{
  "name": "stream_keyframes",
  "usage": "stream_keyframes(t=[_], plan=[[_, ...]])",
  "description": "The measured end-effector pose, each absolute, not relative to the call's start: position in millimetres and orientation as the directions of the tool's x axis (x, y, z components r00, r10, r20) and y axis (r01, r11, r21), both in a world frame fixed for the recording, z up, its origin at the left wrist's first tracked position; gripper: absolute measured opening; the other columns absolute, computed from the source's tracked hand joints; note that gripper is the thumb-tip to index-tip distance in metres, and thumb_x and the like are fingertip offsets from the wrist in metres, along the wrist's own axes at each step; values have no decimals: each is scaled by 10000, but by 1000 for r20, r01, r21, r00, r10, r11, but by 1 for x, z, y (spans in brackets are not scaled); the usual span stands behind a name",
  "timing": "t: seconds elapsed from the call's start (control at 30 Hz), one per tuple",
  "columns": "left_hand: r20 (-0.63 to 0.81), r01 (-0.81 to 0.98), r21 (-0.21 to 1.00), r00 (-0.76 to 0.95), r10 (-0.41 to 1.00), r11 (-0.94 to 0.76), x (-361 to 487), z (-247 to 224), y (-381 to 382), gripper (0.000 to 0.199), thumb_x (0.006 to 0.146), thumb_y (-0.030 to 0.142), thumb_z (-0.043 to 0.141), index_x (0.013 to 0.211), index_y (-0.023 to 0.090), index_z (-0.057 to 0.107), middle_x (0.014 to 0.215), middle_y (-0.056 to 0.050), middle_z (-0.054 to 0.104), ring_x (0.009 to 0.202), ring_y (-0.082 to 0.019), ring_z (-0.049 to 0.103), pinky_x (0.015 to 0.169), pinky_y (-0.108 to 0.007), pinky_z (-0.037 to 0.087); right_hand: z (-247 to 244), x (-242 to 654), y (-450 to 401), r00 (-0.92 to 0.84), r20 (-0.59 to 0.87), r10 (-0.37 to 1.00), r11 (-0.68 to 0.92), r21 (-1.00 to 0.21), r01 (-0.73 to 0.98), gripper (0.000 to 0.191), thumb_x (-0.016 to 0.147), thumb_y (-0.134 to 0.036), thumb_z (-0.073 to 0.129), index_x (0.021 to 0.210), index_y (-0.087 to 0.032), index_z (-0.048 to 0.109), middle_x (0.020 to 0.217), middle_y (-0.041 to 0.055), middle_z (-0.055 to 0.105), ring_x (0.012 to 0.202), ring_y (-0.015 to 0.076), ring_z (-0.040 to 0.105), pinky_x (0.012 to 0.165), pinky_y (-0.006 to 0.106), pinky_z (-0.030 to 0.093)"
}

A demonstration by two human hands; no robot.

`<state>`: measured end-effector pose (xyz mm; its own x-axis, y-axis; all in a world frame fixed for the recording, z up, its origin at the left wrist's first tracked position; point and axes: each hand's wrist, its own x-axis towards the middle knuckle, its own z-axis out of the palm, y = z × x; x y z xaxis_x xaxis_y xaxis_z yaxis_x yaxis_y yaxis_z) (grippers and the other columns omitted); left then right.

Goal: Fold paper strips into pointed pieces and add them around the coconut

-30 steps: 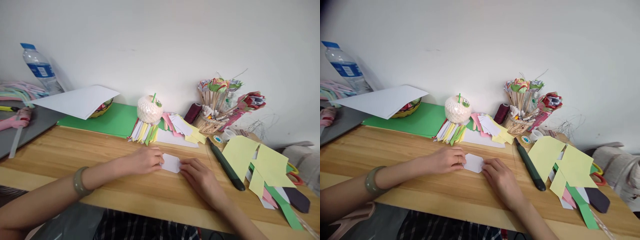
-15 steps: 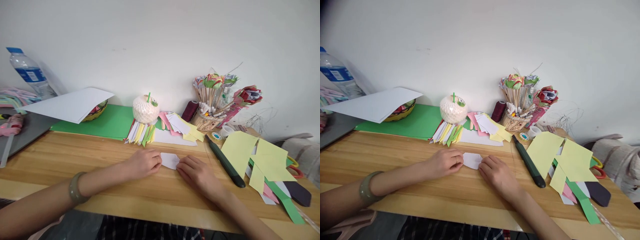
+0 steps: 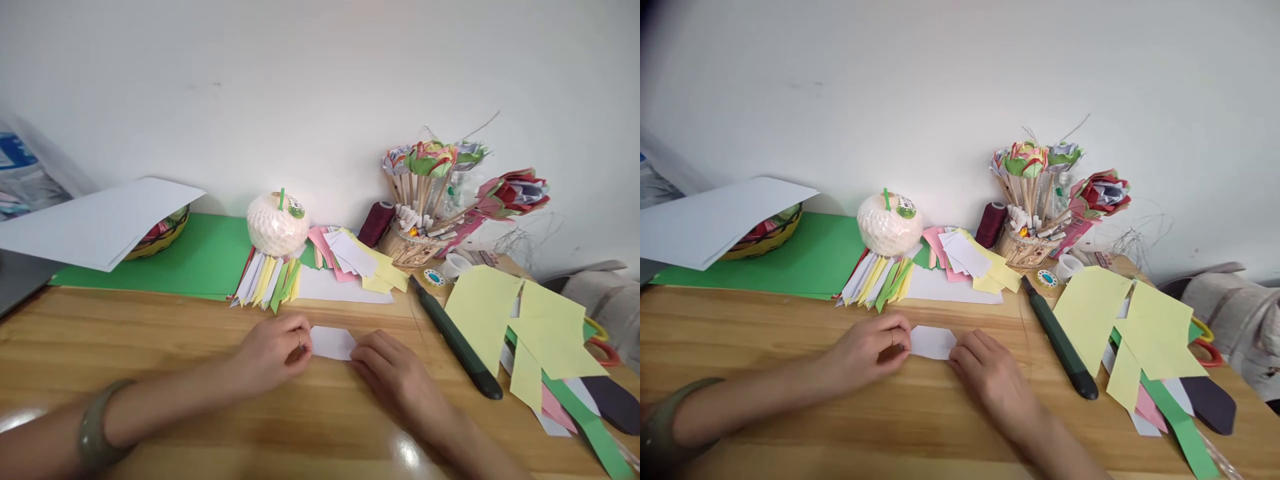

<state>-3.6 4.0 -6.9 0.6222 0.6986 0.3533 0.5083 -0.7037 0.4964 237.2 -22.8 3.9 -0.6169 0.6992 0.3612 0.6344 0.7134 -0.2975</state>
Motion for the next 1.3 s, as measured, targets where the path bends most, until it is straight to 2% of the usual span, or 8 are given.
stream_keyframes(t=[0.07, 0.17, 0.33, 0.43, 0.8, 1.13, 1.3], plan=[[335, 517, 484, 636, 695, -706, -5, -7, 3, 54, 776, 135, 564, 793, 174, 597, 891, -28, 620, 810, -159, 602, 713, -241, 470, 3, 238, -23, -614, 359, 702, 711, -308, 633, 183, 954, -168, 427, 854, -175, 581, 778, 44, 582, 713, 166, 535, 614, 281, 440], [301, 524, 497, 643, 704, -691, -6, -6, 3, 36, 805, 151, 579, 798, 179, 601, 887, -21, 623, 800, -161, 596, 703, -248, 466, 2, 238, -23, -569, 326, 755, 655, -400, 641, 187, 949, -160, 431, 849, -184, 587, 787, 41, 578, 722, 162, 535, 613, 278, 438], [249, 493, 662, 567, 785, -565, -5, -5, 3, 93, 831, 124, 579, 768, 184, 609, 836, 2, 616, 772, -141, 584, 687, -235, 450, 1, 237, -25, -481, 238, 844, 523, -565, 638, 180, 941, -162, 439, 843, -202, 584, 827, 47, 577, 754, 166, 548, 640, 290, 462], [215, 487, 709, 541, 813, -511, -3, -5, 1, 100, 842, 138, 567, 767, 189, 611, 831, 2, 608, 764, -142, 573, 688, -244, 441, 0, 235, -26, -432, 209, 877, 462, -614, 641, 179, 935, -159, 450, 822, -208, 580, 826, 42, 572, 750, 162, 554, 642, 283, 468], [121, 576, 698, 489, 864, -424, 7, 0, -1, 146, 839, 174, 435, 728, 189, 528, 796, -10, 557, 698, -154, 546, 613, -266, 403, -4, 221, -24, -345, 321, 882, 467, -496, 732, 163, 862, -111, 455, 738, -203, 508, 690, 22, 541, 624, 166, 526, 549, 283, 434], [53, 671, 603, 507, 861, -432, 12, -1, 6, 108, 778, 173, 415, 708, 194, 495, 793, -15, 544, 641, -156, 557, 558, -267, 386, -5, 215, -23, -303, 327, 895, 427, -435, 792, 149, 784, -102, 447, 701, -225, 456, 651, 21, 521, 590, 173, 521, 509, 280, 424], [28, 682, 596, 511, 859, -425, 12, -1, 6, 85, 762, 165, 415, 717, 195, 481, 818, -18, 536, 639, -148, 551, 552, -261, 384, -5, 217, -23, -312, 283, 907, 413, -458, 787, 109, 804, -116, 455, 775, -221, 460, 725, 32, 557, 629, 170, 539, 536, 279, 447]])
